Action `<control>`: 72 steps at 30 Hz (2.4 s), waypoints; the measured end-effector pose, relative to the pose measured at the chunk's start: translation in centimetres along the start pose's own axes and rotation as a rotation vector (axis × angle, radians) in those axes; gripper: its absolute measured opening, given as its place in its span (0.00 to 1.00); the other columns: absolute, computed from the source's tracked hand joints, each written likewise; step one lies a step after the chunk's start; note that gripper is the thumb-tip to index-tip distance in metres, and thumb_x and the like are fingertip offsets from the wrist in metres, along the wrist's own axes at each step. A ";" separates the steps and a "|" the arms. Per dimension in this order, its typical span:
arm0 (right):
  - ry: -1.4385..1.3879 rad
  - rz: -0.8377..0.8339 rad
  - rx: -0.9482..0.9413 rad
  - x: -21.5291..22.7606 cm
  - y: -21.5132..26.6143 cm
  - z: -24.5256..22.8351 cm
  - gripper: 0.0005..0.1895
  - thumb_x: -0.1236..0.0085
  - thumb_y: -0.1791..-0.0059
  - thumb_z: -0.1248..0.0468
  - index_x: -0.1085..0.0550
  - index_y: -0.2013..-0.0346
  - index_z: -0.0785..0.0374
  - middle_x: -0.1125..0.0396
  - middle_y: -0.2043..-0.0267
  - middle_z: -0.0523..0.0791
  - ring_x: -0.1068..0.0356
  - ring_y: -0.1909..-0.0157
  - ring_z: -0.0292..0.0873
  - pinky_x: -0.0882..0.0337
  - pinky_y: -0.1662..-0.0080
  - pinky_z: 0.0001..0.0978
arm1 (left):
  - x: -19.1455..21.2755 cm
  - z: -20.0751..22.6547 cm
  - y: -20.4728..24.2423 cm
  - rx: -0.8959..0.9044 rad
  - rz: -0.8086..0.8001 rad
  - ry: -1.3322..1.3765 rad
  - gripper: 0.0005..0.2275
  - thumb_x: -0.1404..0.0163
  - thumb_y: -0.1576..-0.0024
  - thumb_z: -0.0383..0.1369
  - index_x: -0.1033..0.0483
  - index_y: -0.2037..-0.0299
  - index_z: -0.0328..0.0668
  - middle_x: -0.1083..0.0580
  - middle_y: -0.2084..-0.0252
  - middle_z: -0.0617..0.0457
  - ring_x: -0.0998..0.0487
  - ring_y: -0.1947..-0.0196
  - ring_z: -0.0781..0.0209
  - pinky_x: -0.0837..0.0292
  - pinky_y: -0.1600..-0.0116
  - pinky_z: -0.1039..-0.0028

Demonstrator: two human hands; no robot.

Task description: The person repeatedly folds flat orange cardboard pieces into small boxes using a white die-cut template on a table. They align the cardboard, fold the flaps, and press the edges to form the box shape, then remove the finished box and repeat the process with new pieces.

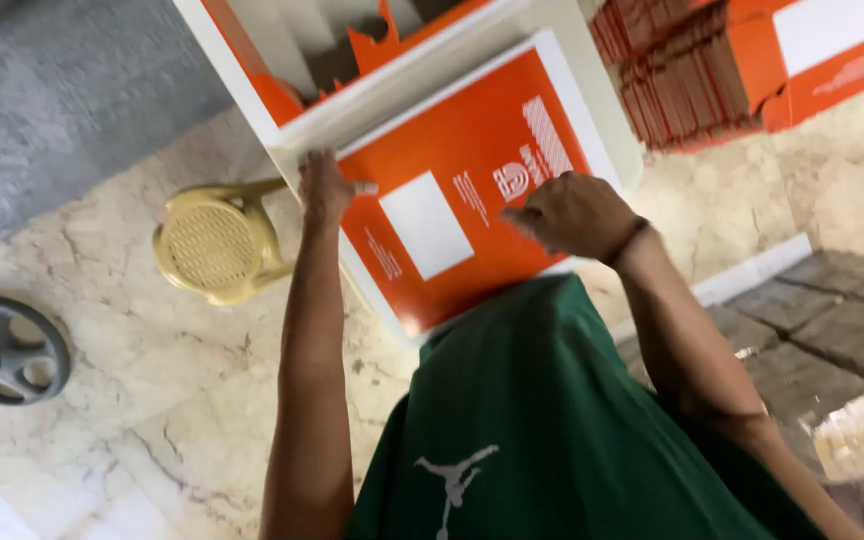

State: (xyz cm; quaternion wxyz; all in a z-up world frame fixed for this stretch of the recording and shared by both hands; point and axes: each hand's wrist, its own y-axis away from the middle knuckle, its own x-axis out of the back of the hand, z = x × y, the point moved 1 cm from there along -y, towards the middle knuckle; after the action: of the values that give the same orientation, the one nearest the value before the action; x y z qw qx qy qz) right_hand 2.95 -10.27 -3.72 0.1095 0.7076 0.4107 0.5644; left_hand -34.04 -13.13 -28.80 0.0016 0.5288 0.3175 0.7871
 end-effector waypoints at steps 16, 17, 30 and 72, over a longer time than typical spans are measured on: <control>-0.299 0.957 -0.389 -22.2 1.7 20.6 0.16 0.35 0.46 0.56 0.21 0.51 0.64 0.29 0.58 0.54 0.26 0.58 0.59 0.24 0.60 0.49 | 5.0 3.3 7.5 -0.054 0.070 0.099 0.26 0.41 0.42 0.34 0.35 0.33 0.45 0.40 0.38 0.52 0.44 0.34 0.41 0.39 0.34 0.43; -0.332 0.886 -0.475 -22.0 0.3 21.5 0.18 0.34 0.48 0.55 0.21 0.50 0.62 0.32 0.56 0.50 0.27 0.55 0.57 0.24 0.56 0.50 | 5.0 3.2 7.4 -0.104 0.156 0.080 0.27 0.39 0.45 0.34 0.33 0.34 0.45 0.38 0.41 0.53 0.40 0.37 0.43 0.34 0.38 0.46; -0.291 0.672 -0.565 -24.0 -3.0 27.1 0.20 0.26 0.58 0.56 0.21 0.55 0.58 0.34 0.58 0.43 0.26 0.59 0.50 0.24 0.55 0.39 | 1.2 -2.4 10.0 0.014 0.375 0.422 0.36 0.35 0.46 0.35 0.40 0.27 0.51 0.40 0.28 0.44 0.31 0.34 0.35 0.25 0.40 0.45; -0.744 0.979 0.708 6.7 21.4 -16.4 0.16 0.54 0.62 0.62 0.49 0.90 0.51 0.47 0.91 0.37 0.40 0.90 0.32 0.30 0.83 0.24 | 3.2 -0.7 -0.2 -0.060 0.038 -0.159 0.19 0.35 0.46 0.40 0.23 0.49 0.42 0.29 0.47 0.41 0.25 0.50 0.44 0.24 0.52 0.55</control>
State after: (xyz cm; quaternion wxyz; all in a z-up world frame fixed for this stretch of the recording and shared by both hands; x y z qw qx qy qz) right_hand -1.66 -24.25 19.86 -0.2602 0.9500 0.1394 0.1023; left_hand -36.09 -12.27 -26.37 0.0278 0.5952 0.2825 0.7518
